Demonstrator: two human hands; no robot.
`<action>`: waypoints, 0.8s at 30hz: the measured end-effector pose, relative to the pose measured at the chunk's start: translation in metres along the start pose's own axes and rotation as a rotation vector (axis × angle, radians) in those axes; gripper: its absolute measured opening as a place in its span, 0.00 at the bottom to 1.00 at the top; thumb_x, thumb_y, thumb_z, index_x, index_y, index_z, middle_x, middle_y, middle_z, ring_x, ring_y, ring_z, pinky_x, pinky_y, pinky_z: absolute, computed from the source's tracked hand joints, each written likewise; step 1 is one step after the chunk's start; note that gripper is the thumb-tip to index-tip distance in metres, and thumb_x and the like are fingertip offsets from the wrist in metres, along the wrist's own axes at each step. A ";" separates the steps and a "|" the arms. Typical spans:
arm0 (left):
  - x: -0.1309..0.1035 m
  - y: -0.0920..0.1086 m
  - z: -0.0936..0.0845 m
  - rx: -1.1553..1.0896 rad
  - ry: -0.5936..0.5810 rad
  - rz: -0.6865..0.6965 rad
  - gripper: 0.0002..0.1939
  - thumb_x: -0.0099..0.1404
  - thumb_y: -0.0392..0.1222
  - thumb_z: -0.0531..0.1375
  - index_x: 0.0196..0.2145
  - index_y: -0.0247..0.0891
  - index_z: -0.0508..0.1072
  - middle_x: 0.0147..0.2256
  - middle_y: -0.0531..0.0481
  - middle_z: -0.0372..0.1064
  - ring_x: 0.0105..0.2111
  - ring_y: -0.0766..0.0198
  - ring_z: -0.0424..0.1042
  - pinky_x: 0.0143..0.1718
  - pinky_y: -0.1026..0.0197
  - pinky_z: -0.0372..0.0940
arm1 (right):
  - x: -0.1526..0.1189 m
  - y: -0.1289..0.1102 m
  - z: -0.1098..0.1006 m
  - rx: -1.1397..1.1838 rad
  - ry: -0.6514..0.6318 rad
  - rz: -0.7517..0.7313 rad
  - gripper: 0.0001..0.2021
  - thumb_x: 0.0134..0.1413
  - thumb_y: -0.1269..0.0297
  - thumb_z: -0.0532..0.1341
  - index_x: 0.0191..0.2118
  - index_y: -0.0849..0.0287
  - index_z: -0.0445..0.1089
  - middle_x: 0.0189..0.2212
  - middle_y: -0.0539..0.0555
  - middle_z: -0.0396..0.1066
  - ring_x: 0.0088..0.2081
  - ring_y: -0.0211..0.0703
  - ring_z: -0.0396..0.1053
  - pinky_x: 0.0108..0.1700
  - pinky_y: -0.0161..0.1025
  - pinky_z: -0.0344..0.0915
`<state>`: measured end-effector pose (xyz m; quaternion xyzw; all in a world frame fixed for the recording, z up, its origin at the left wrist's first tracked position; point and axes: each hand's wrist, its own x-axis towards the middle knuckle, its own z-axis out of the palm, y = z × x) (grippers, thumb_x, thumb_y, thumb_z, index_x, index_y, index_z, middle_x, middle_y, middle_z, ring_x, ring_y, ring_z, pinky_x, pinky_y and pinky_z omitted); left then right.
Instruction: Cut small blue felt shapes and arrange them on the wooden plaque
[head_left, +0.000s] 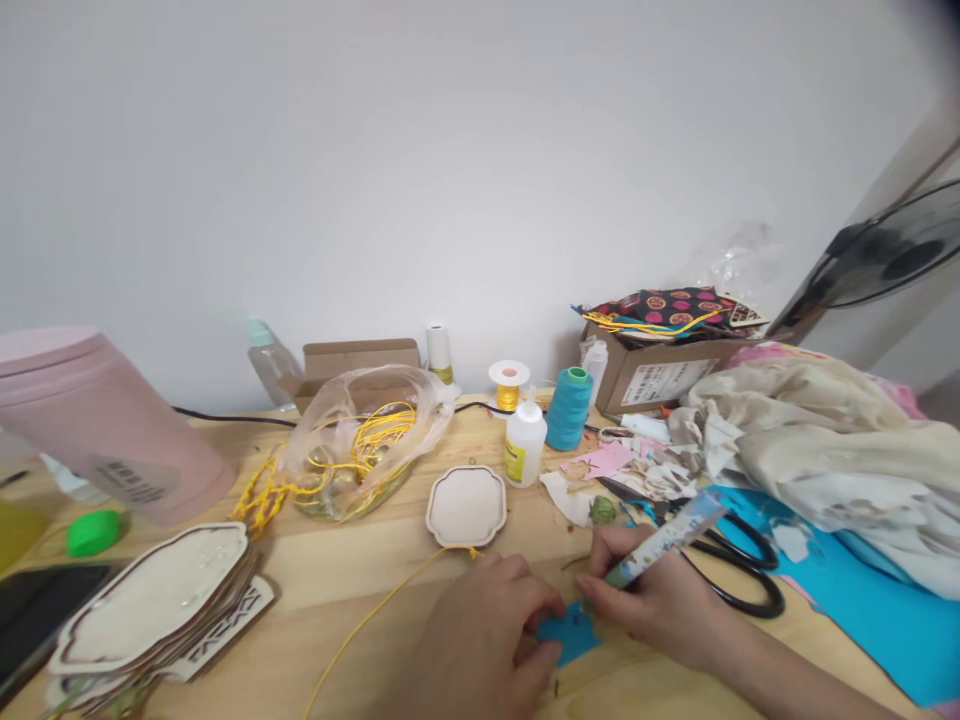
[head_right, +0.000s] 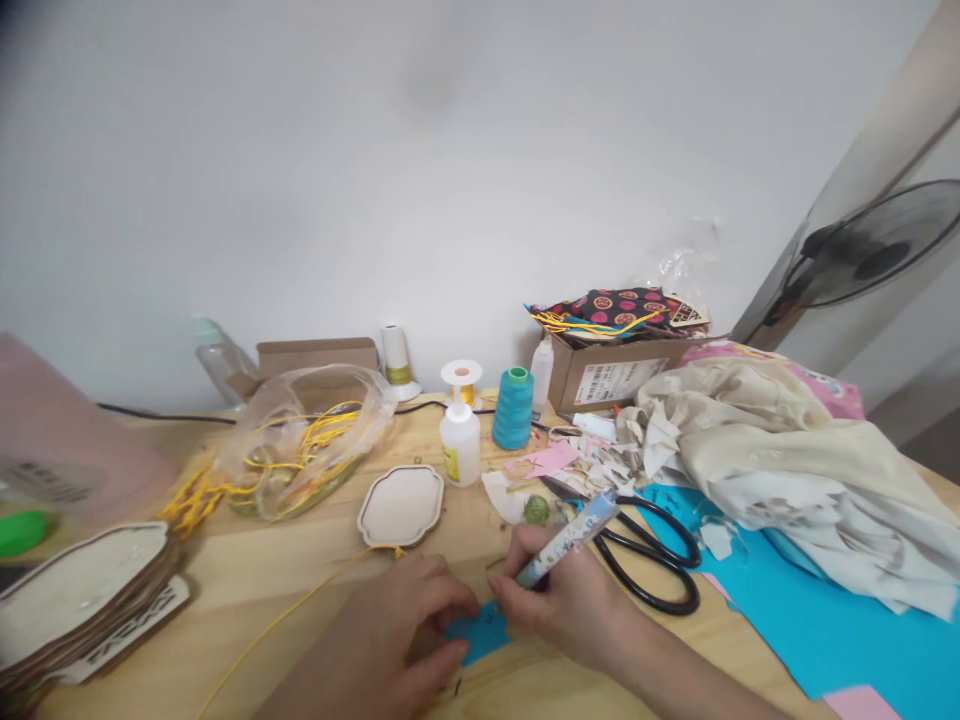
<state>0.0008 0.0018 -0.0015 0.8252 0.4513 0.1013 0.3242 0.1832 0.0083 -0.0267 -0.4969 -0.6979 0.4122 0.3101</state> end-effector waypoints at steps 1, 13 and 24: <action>0.000 0.000 0.000 0.001 -0.002 0.000 0.09 0.51 0.35 0.55 0.32 0.43 0.71 0.31 0.54 0.66 0.33 0.62 0.63 0.31 0.63 0.55 | 0.000 0.000 0.000 0.007 0.000 0.007 0.10 0.45 0.69 0.55 0.19 0.57 0.54 0.12 0.43 0.53 0.14 0.32 0.51 0.14 0.29 0.47; 0.001 -0.001 0.000 0.016 -0.007 0.013 0.09 0.52 0.36 0.55 0.32 0.43 0.70 0.30 0.54 0.66 0.33 0.62 0.63 0.30 0.64 0.55 | -0.001 0.001 0.001 -0.008 -0.001 -0.025 0.10 0.44 0.69 0.57 0.18 0.58 0.56 0.12 0.44 0.54 0.15 0.33 0.51 0.16 0.29 0.49; -0.001 -0.002 0.000 -0.022 0.011 0.010 0.10 0.51 0.34 0.55 0.33 0.42 0.70 0.32 0.53 0.67 0.33 0.62 0.63 0.32 0.64 0.55 | 0.001 -0.003 -0.008 0.111 0.117 -0.092 0.11 0.44 0.61 0.60 0.20 0.59 0.60 0.11 0.44 0.57 0.13 0.32 0.51 0.13 0.30 0.48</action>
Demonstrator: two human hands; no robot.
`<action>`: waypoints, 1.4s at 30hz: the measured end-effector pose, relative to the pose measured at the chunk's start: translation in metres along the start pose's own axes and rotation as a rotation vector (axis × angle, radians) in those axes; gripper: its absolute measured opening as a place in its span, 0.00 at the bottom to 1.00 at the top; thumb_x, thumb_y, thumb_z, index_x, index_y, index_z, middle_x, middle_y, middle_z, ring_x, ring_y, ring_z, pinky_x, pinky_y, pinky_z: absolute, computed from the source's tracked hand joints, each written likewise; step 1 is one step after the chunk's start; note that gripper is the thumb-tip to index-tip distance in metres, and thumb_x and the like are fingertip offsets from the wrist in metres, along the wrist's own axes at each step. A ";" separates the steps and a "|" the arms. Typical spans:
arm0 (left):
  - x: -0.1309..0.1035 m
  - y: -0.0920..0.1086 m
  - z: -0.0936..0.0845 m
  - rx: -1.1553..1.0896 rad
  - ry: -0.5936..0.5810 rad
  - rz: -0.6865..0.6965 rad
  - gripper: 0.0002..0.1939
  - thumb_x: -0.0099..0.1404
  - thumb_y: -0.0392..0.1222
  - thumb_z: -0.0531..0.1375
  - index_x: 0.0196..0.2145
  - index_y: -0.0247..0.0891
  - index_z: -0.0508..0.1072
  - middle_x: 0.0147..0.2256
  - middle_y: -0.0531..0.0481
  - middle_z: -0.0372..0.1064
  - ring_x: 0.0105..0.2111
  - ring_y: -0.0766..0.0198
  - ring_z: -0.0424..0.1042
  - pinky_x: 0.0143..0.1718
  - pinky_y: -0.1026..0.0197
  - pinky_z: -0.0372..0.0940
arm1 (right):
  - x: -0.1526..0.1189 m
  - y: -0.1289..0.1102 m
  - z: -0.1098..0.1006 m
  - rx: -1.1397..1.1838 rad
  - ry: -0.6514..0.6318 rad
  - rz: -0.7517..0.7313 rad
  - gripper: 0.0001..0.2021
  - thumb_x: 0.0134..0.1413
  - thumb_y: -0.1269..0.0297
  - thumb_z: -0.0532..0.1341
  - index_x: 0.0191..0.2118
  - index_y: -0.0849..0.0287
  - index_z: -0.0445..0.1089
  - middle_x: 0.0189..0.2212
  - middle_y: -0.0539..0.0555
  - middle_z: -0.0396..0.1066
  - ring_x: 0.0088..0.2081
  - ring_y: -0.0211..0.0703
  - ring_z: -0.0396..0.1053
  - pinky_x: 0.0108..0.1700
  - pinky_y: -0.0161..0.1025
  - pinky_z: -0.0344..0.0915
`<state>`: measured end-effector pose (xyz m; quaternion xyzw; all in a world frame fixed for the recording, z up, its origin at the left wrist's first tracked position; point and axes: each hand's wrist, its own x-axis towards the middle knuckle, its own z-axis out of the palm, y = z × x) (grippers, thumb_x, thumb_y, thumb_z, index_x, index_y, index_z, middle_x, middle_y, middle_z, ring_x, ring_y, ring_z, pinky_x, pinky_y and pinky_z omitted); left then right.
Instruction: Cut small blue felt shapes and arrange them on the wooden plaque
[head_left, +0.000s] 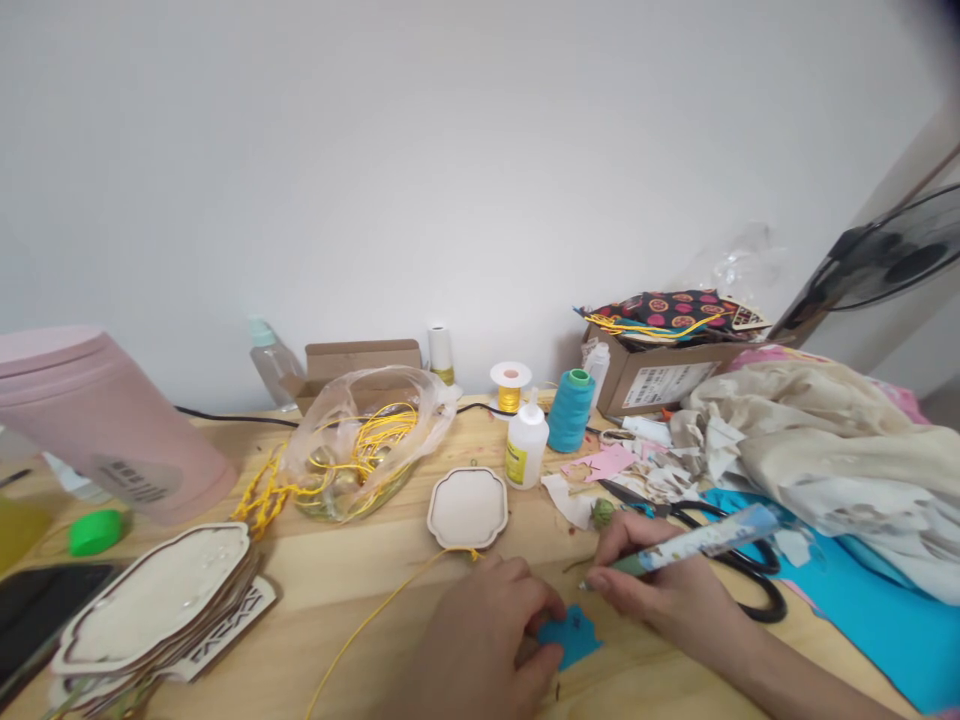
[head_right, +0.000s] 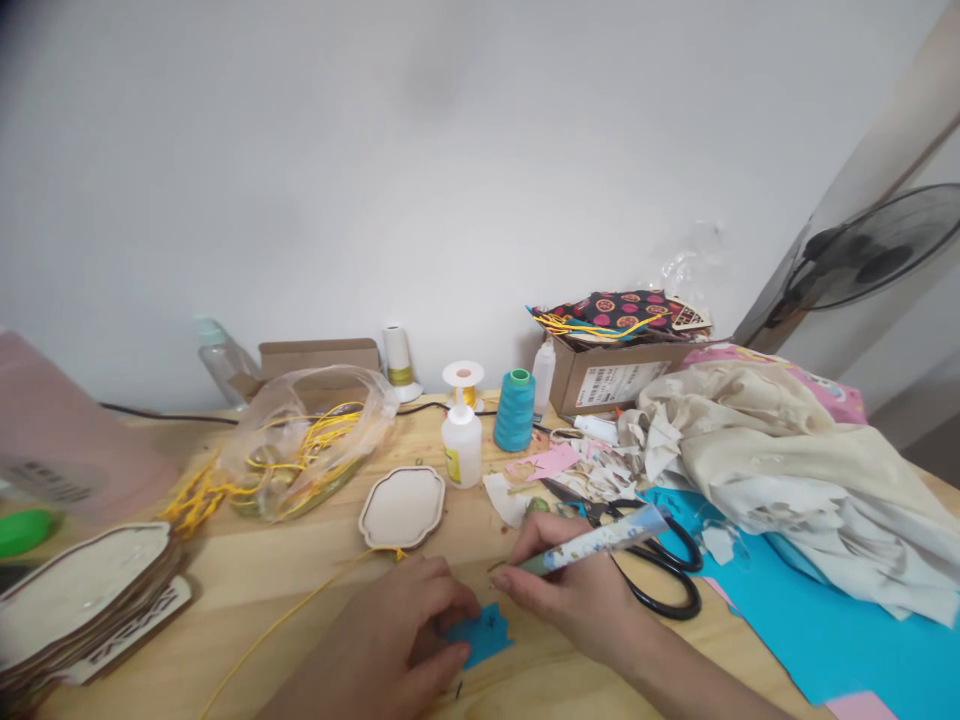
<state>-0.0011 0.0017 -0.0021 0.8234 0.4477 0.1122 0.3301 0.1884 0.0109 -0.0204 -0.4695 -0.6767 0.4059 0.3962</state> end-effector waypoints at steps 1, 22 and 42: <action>0.000 0.000 0.000 -0.004 0.004 -0.005 0.10 0.51 0.34 0.55 0.33 0.41 0.69 0.32 0.53 0.67 0.33 0.62 0.63 0.32 0.64 0.55 | 0.001 0.000 0.000 0.043 -0.002 0.035 0.11 0.45 0.60 0.60 0.20 0.59 0.59 0.11 0.44 0.57 0.13 0.32 0.51 0.13 0.29 0.47; 0.001 0.000 -0.007 0.012 -0.051 0.033 0.11 0.53 0.33 0.55 0.33 0.44 0.72 0.32 0.54 0.67 0.34 0.64 0.64 0.32 0.65 0.55 | -0.002 -0.001 -0.003 -0.076 -0.149 0.018 0.07 0.44 0.71 0.58 0.20 0.60 0.60 0.15 0.44 0.55 0.18 0.33 0.53 0.18 0.30 0.50; 0.003 0.003 -0.005 0.081 -0.078 -0.006 0.12 0.49 0.34 0.58 0.34 0.39 0.70 0.32 0.51 0.67 0.33 0.61 0.63 0.32 0.63 0.56 | -0.002 -0.004 -0.004 -0.192 -0.153 -0.128 0.06 0.52 0.64 0.55 0.29 0.58 0.66 0.21 0.49 0.66 0.24 0.39 0.62 0.24 0.33 0.57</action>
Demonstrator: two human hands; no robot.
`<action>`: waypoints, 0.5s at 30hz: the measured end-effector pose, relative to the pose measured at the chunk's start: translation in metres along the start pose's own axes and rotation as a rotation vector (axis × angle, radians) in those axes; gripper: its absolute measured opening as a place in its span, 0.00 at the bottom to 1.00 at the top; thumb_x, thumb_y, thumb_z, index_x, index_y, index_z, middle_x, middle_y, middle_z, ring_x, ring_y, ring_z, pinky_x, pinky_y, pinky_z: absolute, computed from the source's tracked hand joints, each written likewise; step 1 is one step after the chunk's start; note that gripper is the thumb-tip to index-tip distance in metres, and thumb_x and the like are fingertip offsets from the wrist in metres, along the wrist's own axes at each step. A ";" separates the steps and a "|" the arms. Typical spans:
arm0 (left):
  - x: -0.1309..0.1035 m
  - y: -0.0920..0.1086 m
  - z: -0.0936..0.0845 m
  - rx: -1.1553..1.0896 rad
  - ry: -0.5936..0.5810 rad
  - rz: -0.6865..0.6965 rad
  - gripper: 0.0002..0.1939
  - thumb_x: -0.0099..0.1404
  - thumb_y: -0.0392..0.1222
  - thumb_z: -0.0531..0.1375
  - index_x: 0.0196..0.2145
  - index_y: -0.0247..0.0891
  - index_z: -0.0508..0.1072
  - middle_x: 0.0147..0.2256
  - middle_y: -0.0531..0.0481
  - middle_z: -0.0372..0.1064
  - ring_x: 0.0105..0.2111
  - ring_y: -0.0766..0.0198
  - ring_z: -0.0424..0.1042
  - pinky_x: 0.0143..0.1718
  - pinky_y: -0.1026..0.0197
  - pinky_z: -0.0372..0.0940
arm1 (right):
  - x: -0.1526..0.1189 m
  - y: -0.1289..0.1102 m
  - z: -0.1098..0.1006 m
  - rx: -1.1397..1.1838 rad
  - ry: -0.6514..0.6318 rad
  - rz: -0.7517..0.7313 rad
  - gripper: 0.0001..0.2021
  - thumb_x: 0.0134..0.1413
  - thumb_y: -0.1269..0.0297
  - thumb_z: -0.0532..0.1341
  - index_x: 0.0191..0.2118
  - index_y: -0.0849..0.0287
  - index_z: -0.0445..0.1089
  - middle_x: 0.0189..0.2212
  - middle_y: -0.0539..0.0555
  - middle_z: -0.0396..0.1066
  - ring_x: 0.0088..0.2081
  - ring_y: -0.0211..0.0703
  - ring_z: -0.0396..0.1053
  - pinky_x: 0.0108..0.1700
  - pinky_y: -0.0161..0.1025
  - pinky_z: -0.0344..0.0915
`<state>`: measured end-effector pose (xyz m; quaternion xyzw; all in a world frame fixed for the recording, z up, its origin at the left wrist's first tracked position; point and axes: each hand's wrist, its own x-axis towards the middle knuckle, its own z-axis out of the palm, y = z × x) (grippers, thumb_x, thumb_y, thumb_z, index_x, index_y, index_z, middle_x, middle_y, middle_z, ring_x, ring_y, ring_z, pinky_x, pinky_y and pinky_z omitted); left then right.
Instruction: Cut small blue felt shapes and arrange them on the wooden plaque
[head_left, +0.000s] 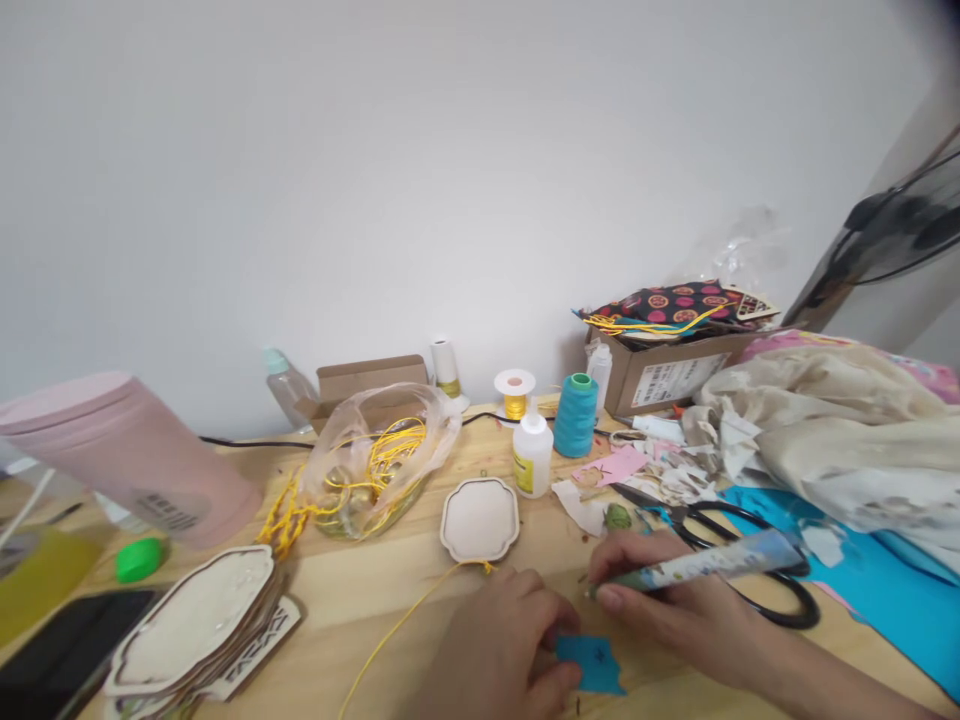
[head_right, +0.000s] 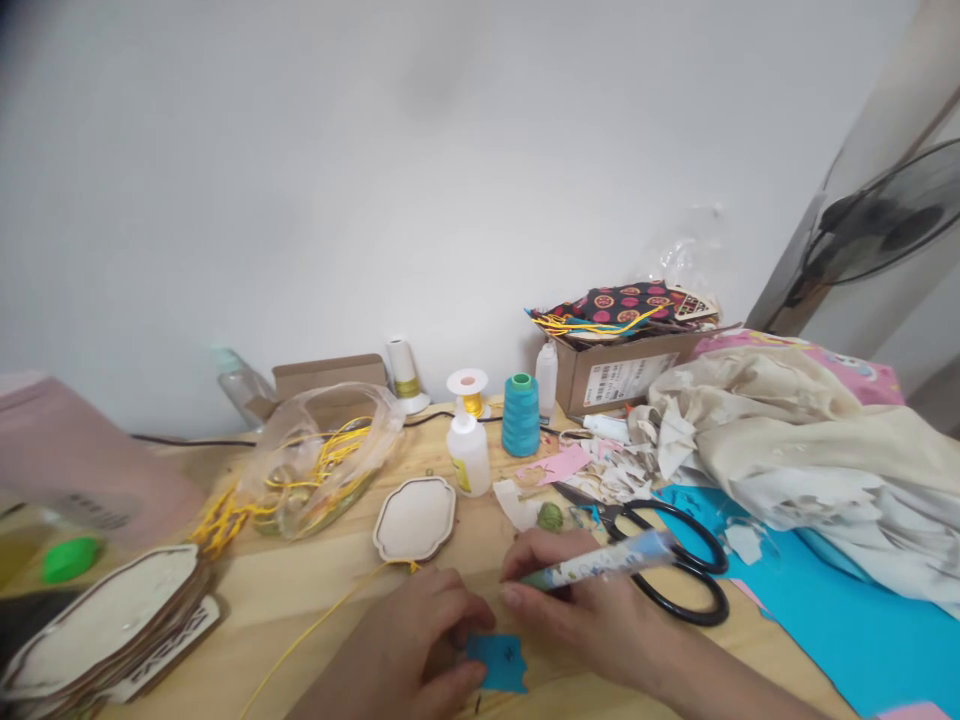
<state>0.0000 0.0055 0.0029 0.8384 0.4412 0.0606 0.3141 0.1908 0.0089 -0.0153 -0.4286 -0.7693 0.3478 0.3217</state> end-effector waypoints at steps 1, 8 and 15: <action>0.000 0.001 0.000 0.008 -0.005 -0.008 0.12 0.50 0.34 0.58 0.35 0.39 0.70 0.33 0.50 0.67 0.34 0.61 0.64 0.33 0.63 0.57 | 0.000 0.000 -0.001 -0.008 0.025 -0.009 0.05 0.52 0.64 0.55 0.30 0.58 0.67 0.23 0.51 0.68 0.26 0.41 0.64 0.26 0.34 0.58; -0.001 0.002 0.002 0.010 -0.006 -0.026 0.12 0.51 0.33 0.56 0.35 0.39 0.71 0.34 0.49 0.66 0.35 0.60 0.65 0.35 0.62 0.57 | 0.001 -0.002 -0.005 0.078 0.049 0.018 0.09 0.51 0.63 0.55 0.27 0.61 0.70 0.20 0.52 0.68 0.24 0.42 0.64 0.24 0.35 0.59; -0.001 0.002 0.002 0.021 -0.003 0.002 0.11 0.52 0.33 0.55 0.34 0.42 0.71 0.33 0.50 0.66 0.34 0.61 0.64 0.33 0.63 0.57 | 0.001 -0.003 -0.005 0.061 -0.001 0.038 0.05 0.44 0.71 0.57 0.21 0.61 0.63 0.16 0.46 0.60 0.19 0.35 0.57 0.19 0.30 0.54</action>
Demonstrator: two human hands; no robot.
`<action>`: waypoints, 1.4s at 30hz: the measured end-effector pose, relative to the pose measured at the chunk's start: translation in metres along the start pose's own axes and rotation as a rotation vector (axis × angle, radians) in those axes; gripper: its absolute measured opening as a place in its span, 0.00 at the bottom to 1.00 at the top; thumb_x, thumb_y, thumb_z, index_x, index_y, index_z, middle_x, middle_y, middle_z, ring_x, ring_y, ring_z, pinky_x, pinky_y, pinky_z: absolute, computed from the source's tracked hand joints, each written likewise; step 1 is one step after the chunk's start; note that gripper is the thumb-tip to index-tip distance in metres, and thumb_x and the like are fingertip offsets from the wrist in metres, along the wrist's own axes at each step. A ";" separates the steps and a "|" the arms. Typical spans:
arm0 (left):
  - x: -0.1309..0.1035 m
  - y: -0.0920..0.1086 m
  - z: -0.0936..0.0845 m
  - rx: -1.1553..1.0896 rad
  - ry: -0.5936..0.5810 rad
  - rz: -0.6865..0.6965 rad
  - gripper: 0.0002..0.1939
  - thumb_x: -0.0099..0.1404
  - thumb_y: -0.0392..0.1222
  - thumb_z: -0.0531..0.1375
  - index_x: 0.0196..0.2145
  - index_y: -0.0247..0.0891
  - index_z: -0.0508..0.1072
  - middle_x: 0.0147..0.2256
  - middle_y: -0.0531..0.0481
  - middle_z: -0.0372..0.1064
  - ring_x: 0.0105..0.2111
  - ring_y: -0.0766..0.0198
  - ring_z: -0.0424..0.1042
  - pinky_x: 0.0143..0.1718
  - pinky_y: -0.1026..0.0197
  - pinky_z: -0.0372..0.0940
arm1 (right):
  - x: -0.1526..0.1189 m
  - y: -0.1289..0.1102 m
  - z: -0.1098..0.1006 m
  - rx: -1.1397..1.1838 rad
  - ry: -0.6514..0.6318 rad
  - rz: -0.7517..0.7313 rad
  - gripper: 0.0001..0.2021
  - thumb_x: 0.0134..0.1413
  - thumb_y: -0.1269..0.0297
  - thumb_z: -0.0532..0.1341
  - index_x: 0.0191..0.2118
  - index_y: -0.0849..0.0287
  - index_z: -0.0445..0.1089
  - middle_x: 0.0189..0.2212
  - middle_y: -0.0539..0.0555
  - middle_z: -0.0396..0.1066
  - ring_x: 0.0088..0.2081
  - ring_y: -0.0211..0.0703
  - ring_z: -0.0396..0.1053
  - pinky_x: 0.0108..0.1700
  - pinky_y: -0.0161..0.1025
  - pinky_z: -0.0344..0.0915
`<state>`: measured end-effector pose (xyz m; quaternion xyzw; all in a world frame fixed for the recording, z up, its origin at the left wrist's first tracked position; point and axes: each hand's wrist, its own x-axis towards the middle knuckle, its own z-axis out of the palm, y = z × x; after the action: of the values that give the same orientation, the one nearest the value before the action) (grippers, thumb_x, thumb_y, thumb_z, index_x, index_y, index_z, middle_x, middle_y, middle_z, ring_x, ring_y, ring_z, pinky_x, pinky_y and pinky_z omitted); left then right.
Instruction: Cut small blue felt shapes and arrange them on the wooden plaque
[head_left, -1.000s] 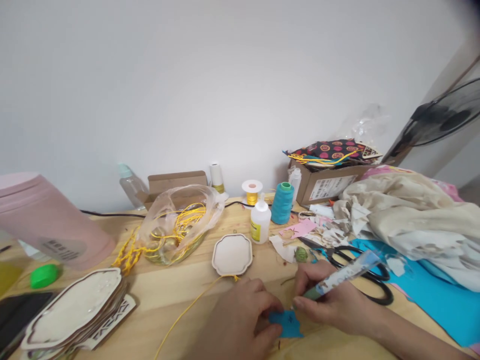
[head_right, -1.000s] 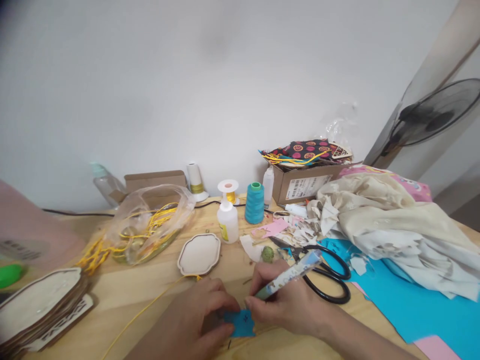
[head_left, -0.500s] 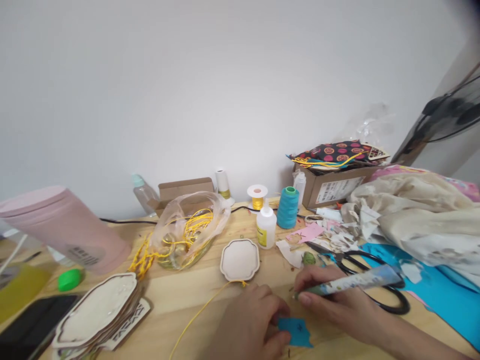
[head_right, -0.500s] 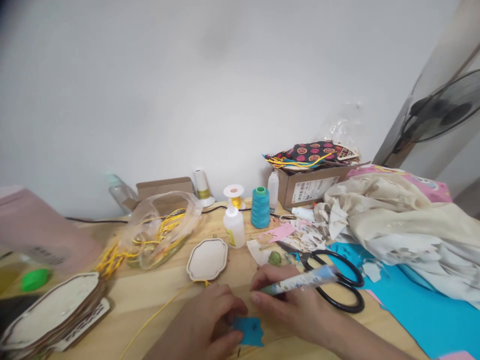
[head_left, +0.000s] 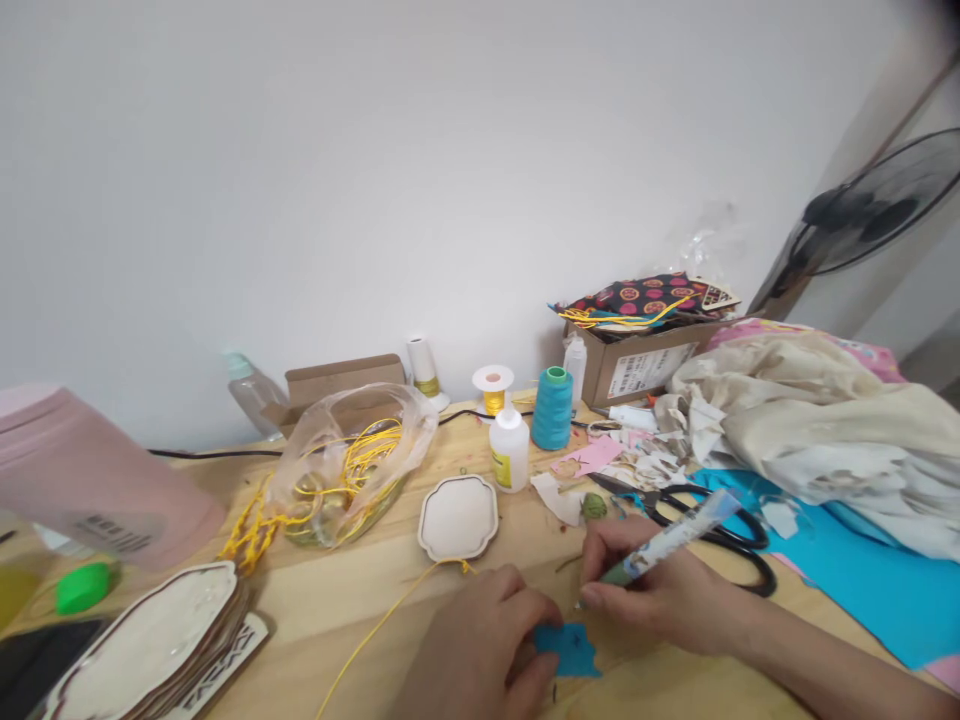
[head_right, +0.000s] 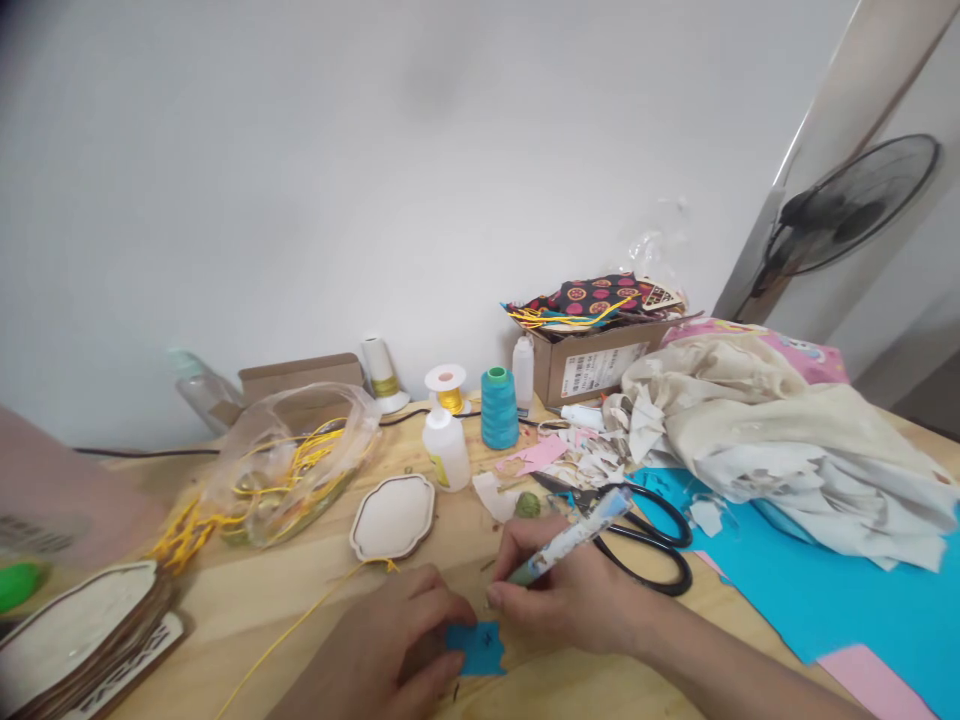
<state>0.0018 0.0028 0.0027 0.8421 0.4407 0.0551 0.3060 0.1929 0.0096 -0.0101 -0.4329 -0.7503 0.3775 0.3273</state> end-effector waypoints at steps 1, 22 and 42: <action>0.001 0.000 0.000 0.001 0.002 0.001 0.11 0.52 0.33 0.55 0.34 0.42 0.71 0.33 0.50 0.66 0.35 0.60 0.65 0.33 0.63 0.57 | 0.000 0.001 0.001 -0.013 -0.001 -0.007 0.06 0.44 0.71 0.57 0.20 0.61 0.62 0.16 0.46 0.59 0.18 0.34 0.56 0.19 0.29 0.53; 0.002 -0.002 0.002 -0.002 0.021 -0.001 0.12 0.50 0.32 0.54 0.33 0.41 0.71 0.31 0.50 0.66 0.33 0.61 0.65 0.31 0.63 0.57 | -0.003 -0.004 0.009 -0.148 0.027 -0.111 0.10 0.41 0.67 0.59 0.15 0.63 0.64 0.11 0.49 0.63 0.14 0.32 0.57 0.15 0.27 0.51; 0.000 0.000 0.003 -0.001 0.029 0.005 0.11 0.52 0.34 0.55 0.33 0.43 0.71 0.31 0.51 0.66 0.33 0.61 0.65 0.32 0.63 0.57 | 0.000 0.007 0.010 -0.072 -0.076 -0.041 0.08 0.42 0.70 0.58 0.19 0.61 0.60 0.14 0.43 0.55 0.15 0.30 0.51 0.16 0.27 0.46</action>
<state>0.0028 0.0017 0.0006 0.8422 0.4428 0.0684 0.2998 0.1878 0.0087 -0.0205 -0.4142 -0.7840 0.3595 0.2907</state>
